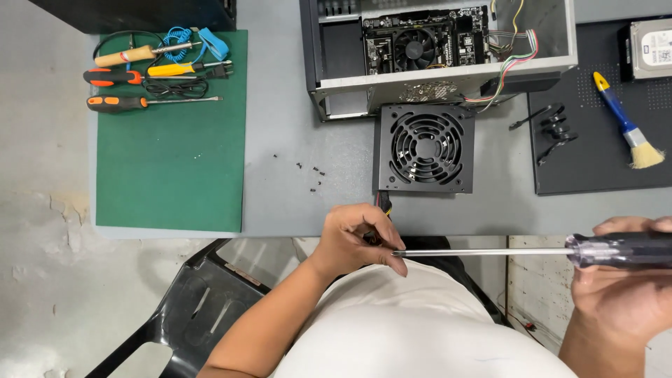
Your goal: Unscrewing, cleaning with a brush, and reassembling a PSU fan inside a computer case.
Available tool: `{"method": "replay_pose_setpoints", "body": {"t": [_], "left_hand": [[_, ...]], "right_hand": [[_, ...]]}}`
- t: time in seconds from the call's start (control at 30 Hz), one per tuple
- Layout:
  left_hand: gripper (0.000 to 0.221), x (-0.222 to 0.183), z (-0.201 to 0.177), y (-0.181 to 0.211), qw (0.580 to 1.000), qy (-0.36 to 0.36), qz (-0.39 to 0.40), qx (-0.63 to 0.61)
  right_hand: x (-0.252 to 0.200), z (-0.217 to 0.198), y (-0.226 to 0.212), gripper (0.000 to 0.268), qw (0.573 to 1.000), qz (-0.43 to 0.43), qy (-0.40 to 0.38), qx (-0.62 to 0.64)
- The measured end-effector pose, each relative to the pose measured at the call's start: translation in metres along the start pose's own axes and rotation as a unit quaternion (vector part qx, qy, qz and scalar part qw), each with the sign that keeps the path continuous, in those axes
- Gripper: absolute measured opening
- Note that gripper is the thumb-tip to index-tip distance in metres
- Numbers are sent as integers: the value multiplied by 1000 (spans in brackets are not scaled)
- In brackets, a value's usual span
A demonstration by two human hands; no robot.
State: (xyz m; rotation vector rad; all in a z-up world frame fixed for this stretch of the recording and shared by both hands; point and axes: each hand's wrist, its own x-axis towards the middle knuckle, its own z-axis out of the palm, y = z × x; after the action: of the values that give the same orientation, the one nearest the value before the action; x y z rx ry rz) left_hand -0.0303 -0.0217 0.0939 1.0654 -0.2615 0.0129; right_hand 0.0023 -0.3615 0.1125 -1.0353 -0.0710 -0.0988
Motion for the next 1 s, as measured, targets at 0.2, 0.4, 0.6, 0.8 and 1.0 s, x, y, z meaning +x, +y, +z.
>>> {"method": "replay_pose_setpoints", "body": {"t": [0.2, 0.4, 0.6, 0.8, 1.0], "left_hand": [[36, 8, 5, 17, 987, -8, 83, 136], [34, 13, 4, 18, 950, -34, 168, 259], [24, 21, 5, 27, 886, -74, 263, 376], [11, 24, 8, 35, 839, -101, 266, 464], [10, 24, 3, 24, 823, -106, 248, 500]], "right_hand": [[-10, -33, -1, 29, 998, -7, 17, -62], [-11, -35, -4, 31, 996, -12, 42, -80], [-12, -16, -7, 34, 992, -29, 43, -117], [-14, -6, -11, 39, 978, -47, 37, -198], [-14, -7, -8, 58, 972, -78, -11, -220]]}}
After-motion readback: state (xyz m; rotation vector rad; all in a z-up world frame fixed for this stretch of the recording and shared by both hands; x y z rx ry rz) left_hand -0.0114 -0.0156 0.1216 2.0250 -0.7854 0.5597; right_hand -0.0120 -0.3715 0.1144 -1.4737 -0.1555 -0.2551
